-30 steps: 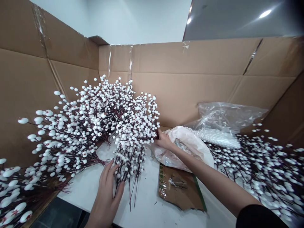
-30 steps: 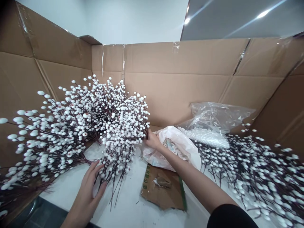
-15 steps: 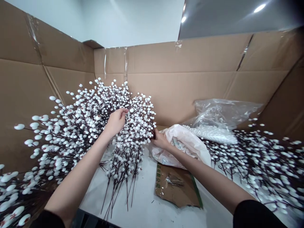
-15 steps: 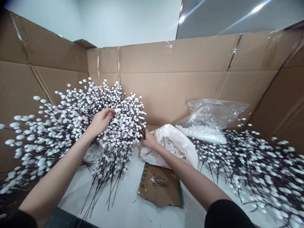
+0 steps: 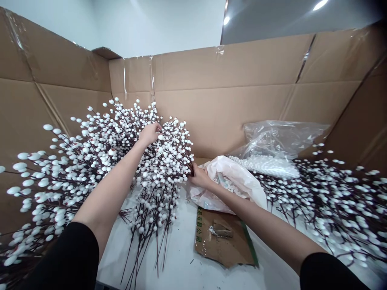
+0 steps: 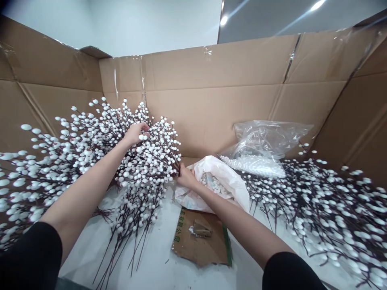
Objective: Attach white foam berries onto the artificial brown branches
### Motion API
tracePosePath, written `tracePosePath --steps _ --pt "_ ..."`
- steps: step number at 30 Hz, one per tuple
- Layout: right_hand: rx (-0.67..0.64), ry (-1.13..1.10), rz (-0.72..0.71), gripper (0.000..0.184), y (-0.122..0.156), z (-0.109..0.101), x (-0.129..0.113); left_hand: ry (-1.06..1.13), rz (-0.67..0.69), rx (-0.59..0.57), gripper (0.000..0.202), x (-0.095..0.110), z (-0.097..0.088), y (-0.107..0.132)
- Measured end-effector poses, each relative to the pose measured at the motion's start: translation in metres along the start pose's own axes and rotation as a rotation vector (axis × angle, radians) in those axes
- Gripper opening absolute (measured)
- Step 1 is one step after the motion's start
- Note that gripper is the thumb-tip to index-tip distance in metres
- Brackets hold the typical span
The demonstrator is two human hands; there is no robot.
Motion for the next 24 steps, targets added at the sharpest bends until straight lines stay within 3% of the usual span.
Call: tracePosePath --steps 4,8,19,24 --pt "0.001 -0.004 0.008 0.042 -0.003 0.003 0.004 -0.002 0.123 -0.02 0.047 0.002 0.008 -0.006" --pt "0.004 -0.008 0.015 0.042 -0.003 0.004 0.004 -0.005 0.213 -0.041 0.044 0.004 0.013 -0.01" --pt "0.009 -0.038 0.011 0.045 -0.001 0.001 0.001 0.004 0.19 0.051 0.038 -0.001 0.006 -0.01" --pt "0.025 -0.035 -0.011 0.047 -0.001 0.002 0.001 0.015 0.17 0.029 0.035 -0.001 0.009 -0.01"
Point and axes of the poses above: each hand's wrist, its own y-axis away from the middle knuckle, its own z-axis out of the palm, x = y × z, the point moved 5 cm from there along -y, towards the middle knuckle, and after that the axes turned 9 degrees about -x, right-handed, at the moved point
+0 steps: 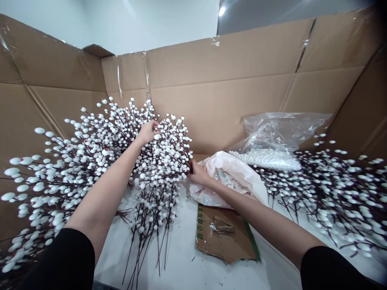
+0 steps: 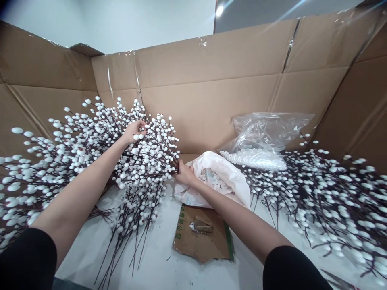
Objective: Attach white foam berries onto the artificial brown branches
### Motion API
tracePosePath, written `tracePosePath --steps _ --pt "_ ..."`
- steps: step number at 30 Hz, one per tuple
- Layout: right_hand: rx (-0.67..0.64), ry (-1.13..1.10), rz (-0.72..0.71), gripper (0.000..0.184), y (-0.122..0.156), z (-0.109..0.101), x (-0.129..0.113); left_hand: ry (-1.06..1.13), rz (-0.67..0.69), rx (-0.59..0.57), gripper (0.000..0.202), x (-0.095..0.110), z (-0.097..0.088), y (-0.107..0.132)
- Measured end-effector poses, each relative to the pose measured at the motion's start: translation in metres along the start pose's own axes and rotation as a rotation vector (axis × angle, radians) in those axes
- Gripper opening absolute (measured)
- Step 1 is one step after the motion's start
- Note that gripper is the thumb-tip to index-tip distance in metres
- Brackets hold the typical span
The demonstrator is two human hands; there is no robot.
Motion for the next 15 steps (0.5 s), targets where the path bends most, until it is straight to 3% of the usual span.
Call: tracePosePath --steps 7,15 --pt "0.021 -0.024 0.002 0.047 0.0008 -0.0042 -0.0038 -0.006 0.031 -0.048 0.029 0.0014 0.005 0.0018" --pt "0.045 -0.04 -0.013 0.047 -0.0022 -0.0061 -0.0052 0.002 0.054 -0.075 0.037 -0.0057 0.0069 -0.0015"
Point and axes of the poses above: each hand's wrist, its own y-axis away from the middle knuckle, its own z-axis out of the palm, x = y × z, the point moved 5 cm from there along -y, towards the middle knuckle, and after that the axes turned 9 degrees about -x, right-handed, at the moved point
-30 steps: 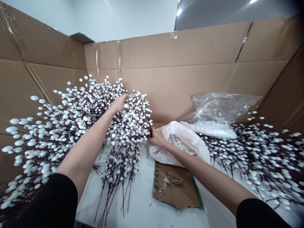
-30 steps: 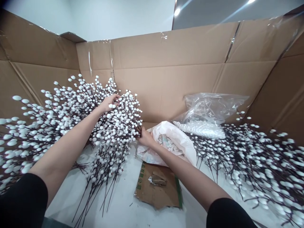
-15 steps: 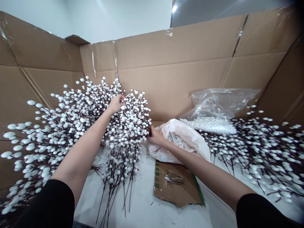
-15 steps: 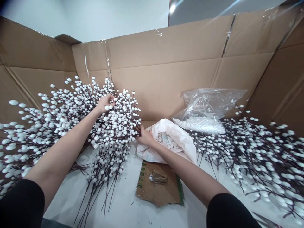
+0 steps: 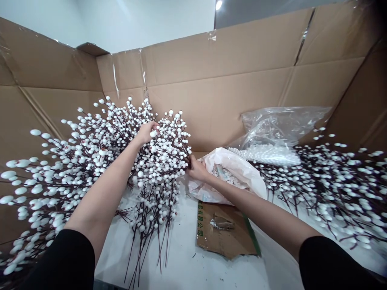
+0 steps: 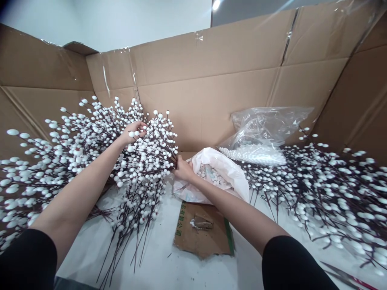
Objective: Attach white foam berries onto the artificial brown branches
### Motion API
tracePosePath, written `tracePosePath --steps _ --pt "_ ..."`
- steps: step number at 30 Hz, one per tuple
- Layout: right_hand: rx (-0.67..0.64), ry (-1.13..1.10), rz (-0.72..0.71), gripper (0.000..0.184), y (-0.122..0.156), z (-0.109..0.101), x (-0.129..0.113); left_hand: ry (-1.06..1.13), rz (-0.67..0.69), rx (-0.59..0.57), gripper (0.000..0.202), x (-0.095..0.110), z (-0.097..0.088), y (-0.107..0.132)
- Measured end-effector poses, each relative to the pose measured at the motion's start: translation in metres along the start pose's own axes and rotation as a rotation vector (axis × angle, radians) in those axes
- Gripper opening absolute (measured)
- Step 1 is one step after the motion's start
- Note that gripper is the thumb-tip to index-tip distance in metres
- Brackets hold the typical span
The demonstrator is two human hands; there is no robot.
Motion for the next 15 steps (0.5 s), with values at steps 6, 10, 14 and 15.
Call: tracePosePath --steps 6,10,14,15 --pt "0.028 -0.011 -0.019 0.046 0.003 0.0 0.0 0.022 0.025 -0.01 0.044 -0.011 0.003 -0.004" --pt "0.043 0.0 -0.008 0.045 0.006 0.001 0.001 -0.003 0.065 -0.005 0.046 -0.012 0.005 -0.003" --pt "0.045 0.007 -0.007 0.044 0.007 0.001 0.0 -0.047 0.104 -0.037 0.04 -0.008 0.006 -0.002" --pt "0.042 0.009 -0.007 0.044 0.007 0.001 0.0 -0.06 0.111 -0.052 0.039 -0.007 0.006 -0.002"
Point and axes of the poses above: each hand's wrist, its own y-axis away from the middle knuckle, its own z-axis out of the palm, x = y × z, the point moved 5 cm from there along -y, towards the middle knuckle, and after that the axes turned 9 degrees about -x, right-handed, at the moved point
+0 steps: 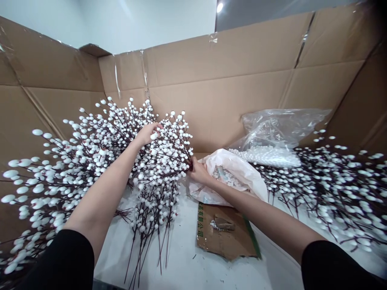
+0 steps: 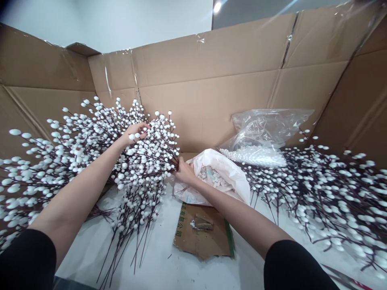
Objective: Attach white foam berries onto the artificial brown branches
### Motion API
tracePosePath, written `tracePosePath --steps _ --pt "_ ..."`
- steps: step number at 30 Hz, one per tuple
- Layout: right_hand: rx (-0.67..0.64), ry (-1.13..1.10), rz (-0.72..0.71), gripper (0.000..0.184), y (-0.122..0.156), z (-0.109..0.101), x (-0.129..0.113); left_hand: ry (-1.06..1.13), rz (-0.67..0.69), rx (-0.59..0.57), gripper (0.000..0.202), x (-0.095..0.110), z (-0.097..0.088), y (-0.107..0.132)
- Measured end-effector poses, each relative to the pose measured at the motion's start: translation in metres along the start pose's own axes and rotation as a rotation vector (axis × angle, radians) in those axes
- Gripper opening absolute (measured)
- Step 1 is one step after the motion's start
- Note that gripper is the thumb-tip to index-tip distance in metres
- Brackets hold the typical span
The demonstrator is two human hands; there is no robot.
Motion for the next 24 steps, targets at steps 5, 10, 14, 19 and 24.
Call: tracePosePath --steps 5,10,14,19,24 --pt "-0.009 0.012 -0.003 0.043 -0.001 0.002 0.0 -0.062 0.021 -0.05 0.04 0.004 -0.002 -0.002" --pt "-0.023 0.021 -0.011 0.043 -0.001 0.003 -0.001 -0.069 -0.01 -0.089 0.038 0.004 -0.004 -0.007" --pt "-0.021 0.027 -0.01 0.043 -0.002 0.002 -0.003 -0.018 -0.075 -0.097 0.036 0.003 -0.009 -0.009" --pt "-0.025 0.041 -0.016 0.044 -0.004 0.004 -0.002 0.084 -0.165 -0.114 0.03 0.006 -0.013 -0.009" --pt "-0.028 0.045 -0.02 0.044 -0.005 0.006 -0.001 0.168 -0.258 -0.087 0.025 0.006 -0.017 -0.006"
Point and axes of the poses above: each hand's wrist, its own y-axis away from the middle knuckle, its own z-axis out of the palm, x = y × z, the point moved 5 cm from there along -y, towards the middle knuckle, and after that the axes turned 9 degrees about -x, right-handed, at the moved point
